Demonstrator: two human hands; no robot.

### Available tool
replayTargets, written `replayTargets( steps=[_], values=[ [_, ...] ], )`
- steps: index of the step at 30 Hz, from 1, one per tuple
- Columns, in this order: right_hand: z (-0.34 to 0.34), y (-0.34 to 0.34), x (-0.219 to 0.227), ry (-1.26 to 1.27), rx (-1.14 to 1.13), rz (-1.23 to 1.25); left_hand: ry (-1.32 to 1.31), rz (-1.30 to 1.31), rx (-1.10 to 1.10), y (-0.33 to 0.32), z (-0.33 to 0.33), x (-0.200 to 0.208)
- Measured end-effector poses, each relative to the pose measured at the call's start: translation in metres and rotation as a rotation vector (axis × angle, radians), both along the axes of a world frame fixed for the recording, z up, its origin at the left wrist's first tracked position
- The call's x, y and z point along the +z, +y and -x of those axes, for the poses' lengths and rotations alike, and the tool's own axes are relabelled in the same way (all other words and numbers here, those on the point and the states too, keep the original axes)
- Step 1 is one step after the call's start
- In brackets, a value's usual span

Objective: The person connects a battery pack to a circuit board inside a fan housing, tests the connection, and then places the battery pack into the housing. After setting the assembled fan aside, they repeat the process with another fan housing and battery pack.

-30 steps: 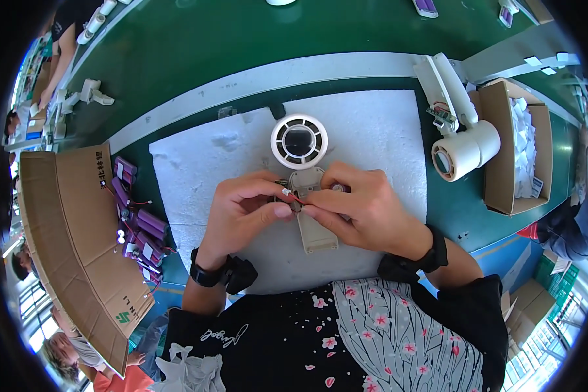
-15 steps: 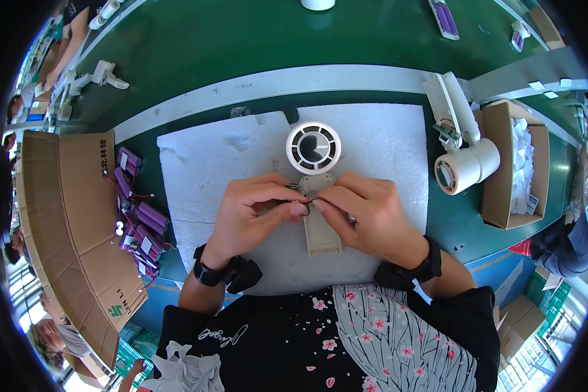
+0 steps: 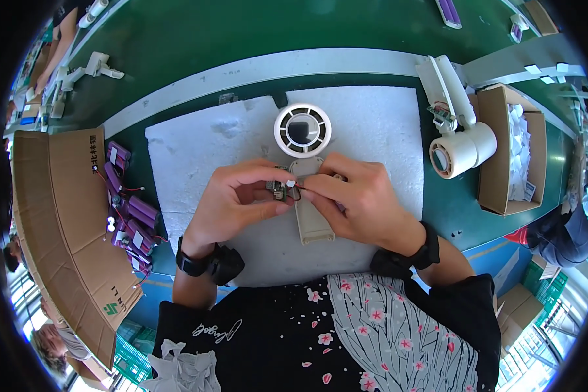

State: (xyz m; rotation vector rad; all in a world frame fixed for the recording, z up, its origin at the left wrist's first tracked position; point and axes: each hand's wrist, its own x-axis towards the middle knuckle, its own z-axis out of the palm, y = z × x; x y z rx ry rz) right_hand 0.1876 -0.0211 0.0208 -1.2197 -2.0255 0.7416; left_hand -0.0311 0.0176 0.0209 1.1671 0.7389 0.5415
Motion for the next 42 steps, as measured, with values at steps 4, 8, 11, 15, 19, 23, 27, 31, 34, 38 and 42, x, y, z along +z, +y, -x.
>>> replayTargets(
  steps=[4,8,11,15,19,23,27,31,34,38,42],
  values=[
    [-0.0030,0.0003,0.0042,-0.030,0.061,-0.017,-0.052,0.158,0.026,0.0002,0.0006,-0.0013],
    [-0.0029,0.0015,0.0050,-0.027,0.106,-0.006,-0.045,0.178,0.071,-0.0003,-0.0006,0.0000],
    [-0.0026,0.0010,0.0026,-0.022,0.118,0.015,-0.028,0.141,0.072,-0.0017,-0.0004,-0.0028],
    [-0.0019,0.0003,0.0008,-0.011,0.115,0.053,-0.018,0.086,0.042,-0.0020,0.0009,-0.0048],
    [-0.0008,0.0003,0.0007,0.012,0.100,0.100,-0.028,0.049,0.054,-0.0034,0.0008,-0.0051],
    [0.0005,0.0021,0.0025,0.003,0.113,0.098,0.022,-0.094,0.076,-0.0030,-0.0007,-0.0034],
    [0.0016,0.0032,0.0041,-0.031,0.134,0.074,0.119,-0.295,0.061,-0.0013,-0.0021,-0.0024],
    [0.0030,0.0024,0.0023,-0.045,0.138,0.030,0.146,-0.432,0.066,-0.0014,-0.0035,-0.0044],
    [0.0040,0.0024,0.0008,-0.068,0.143,-0.031,0.164,-0.500,0.069,-0.0015,-0.0042,-0.0054],
    [0.0039,0.0032,0.0029,-0.080,0.153,-0.017,0.158,-0.527,0.099,-0.0022,-0.0052,-0.0060],
    [0.0038,0.0033,0.0026,-0.126,0.172,-0.036,0.144,-0.503,0.101,-0.0024,-0.0055,-0.0058]
  ],
)
